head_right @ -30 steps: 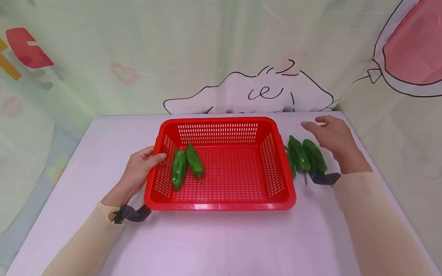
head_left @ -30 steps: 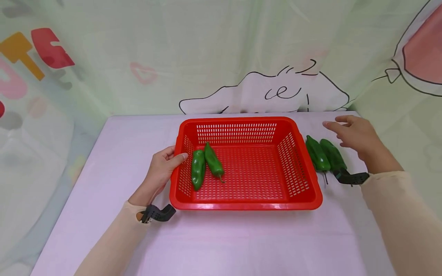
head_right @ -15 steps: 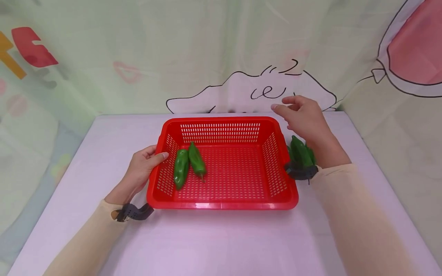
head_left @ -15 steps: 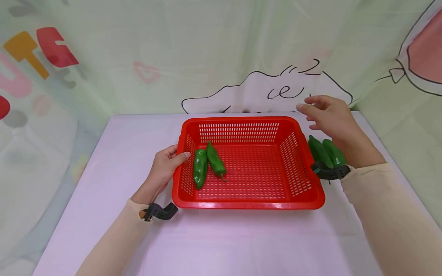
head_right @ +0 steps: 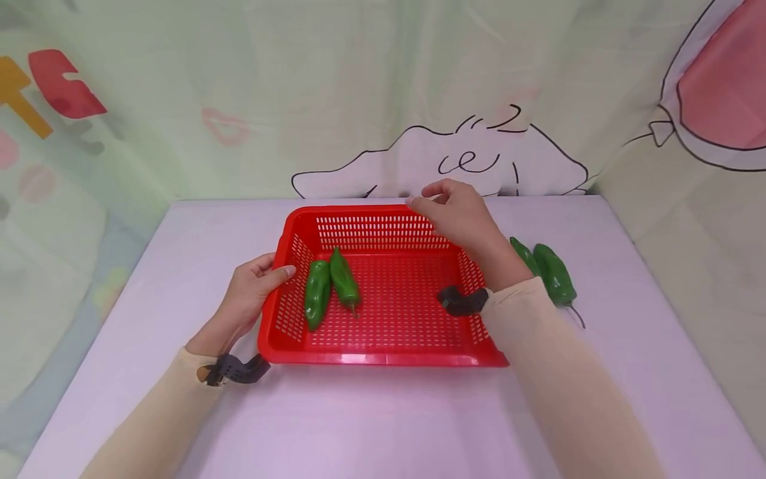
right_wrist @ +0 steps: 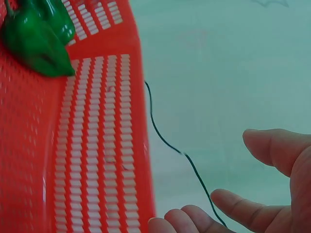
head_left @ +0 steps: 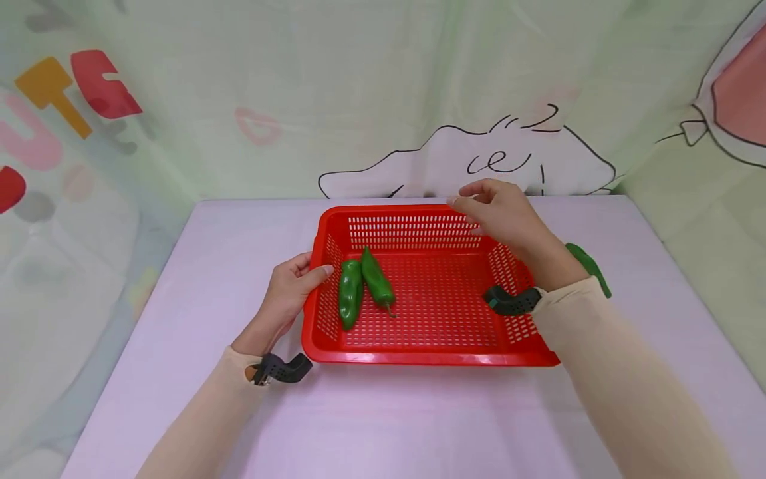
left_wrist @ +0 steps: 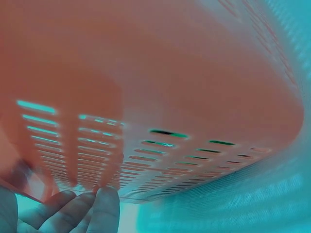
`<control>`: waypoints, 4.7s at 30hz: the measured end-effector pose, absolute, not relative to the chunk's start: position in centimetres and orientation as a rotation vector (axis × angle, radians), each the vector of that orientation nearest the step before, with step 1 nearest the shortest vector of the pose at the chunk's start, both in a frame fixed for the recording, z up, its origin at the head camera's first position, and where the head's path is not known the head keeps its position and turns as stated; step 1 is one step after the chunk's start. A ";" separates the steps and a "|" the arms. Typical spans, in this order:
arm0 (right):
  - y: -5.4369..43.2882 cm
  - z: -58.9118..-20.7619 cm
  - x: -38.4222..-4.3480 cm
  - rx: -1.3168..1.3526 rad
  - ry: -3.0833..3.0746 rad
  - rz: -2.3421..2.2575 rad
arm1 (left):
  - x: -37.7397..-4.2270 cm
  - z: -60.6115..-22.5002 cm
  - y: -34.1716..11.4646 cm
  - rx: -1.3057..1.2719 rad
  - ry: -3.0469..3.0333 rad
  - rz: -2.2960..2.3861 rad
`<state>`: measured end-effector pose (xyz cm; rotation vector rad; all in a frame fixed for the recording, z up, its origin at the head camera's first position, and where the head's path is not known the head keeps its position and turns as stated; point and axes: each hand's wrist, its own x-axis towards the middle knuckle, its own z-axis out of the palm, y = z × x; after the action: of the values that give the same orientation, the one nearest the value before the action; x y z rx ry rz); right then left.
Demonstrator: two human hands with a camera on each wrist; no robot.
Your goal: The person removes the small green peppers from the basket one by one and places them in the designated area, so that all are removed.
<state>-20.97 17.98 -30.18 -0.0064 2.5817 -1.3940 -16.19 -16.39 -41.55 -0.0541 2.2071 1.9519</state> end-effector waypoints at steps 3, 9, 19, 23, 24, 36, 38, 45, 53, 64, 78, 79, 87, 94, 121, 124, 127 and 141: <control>16.9 -30.7 -21.3 -0.014 2.549 -1.363 | -16.2 -41.6 -16.4 -0.049 2.200 1.960; 14.9 -31.9 -21.7 -0.039 2.504 -1.328 | -16.1 -41.7 -16.4 -0.046 2.197 1.970; 12.1 -33.9 -22.4 -0.071 2.443 -1.271 | -16.1 -41.7 -16.3 -0.055 2.196 1.979; 11.2 -34.5 -22.6 -0.103 2.437 -1.236 | -16.2 -41.6 -16.2 -0.052 2.196 1.980; 10.9 -34.6 -22.6 -0.108 2.444 -1.219 | -16.2 -41.6 -16.2 -0.054 2.196 1.980; 8.7 -37.3 -23.0 -0.222 2.479 -1.044 | -16.2 -41.5 -16.2 -0.075 2.186 1.991; 8.6 -37.7 -23.0 -0.215 2.452 -1.042 | -16.3 -41.5 -16.1 -0.063 2.188 1.989; 8.3 -38.7 -22.8 -0.206 2.358 -0.997 | -16.2 -41.5 -16.1 -0.056 2.194 1.985; 7.9 -39.6 -22.7 -0.246 2.346 -0.979 | -16.3 -41.6 -16.0 -0.069 2.197 1.993; 8.2 -39.8 -22.4 -0.204 2.340 -0.953 | -16.2 -41.8 -15.7 -0.074 2.202 1.978; 8.1 -38.9 -22.0 -0.261 2.413 -0.959 | -15.7 -41.8 -16.4 -0.100 2.239 1.939; 8.2 -38.7 -21.9 -0.255 2.417 -0.962 | -15.6 -41.7 -16.4 -0.101 2.244 1.932; 8.7 -37.1 -21.9 -0.232 2.424 -1.077 | -15.2 -41.4 -16.3 -0.088 2.252 1.921; 9.4 -35.3 -21.6 -0.185 2.403 -1.221 | -15.1 -41.5 -16.3 -0.087 2.261 1.909; 16.2 -32.1 -20.9 -0.011 2.436 -1.312 | -15.0 -41.4 -16.0 -0.064 2.262 1.926; 17.1 -31.6 -20.7 0.010 2.433 -1.335 | -15.0 -41.3 -16.0 -0.063 2.259 1.928; 17.9 -31.2 -20.5 0.011 2.436 -1.363 | -15.1 -41.3 -15.9 -0.063 2.254 1.928; 21.9 -30.4 -20.1 0.044 2.514 -1.336 | -15.1 -41.4 -16.1 -0.070 2.250 1.930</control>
<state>-20.11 21.87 -30.36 0.0436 2.5137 -1.3364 -15.07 -16.11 -41.43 -0.0698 2.2502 1.9300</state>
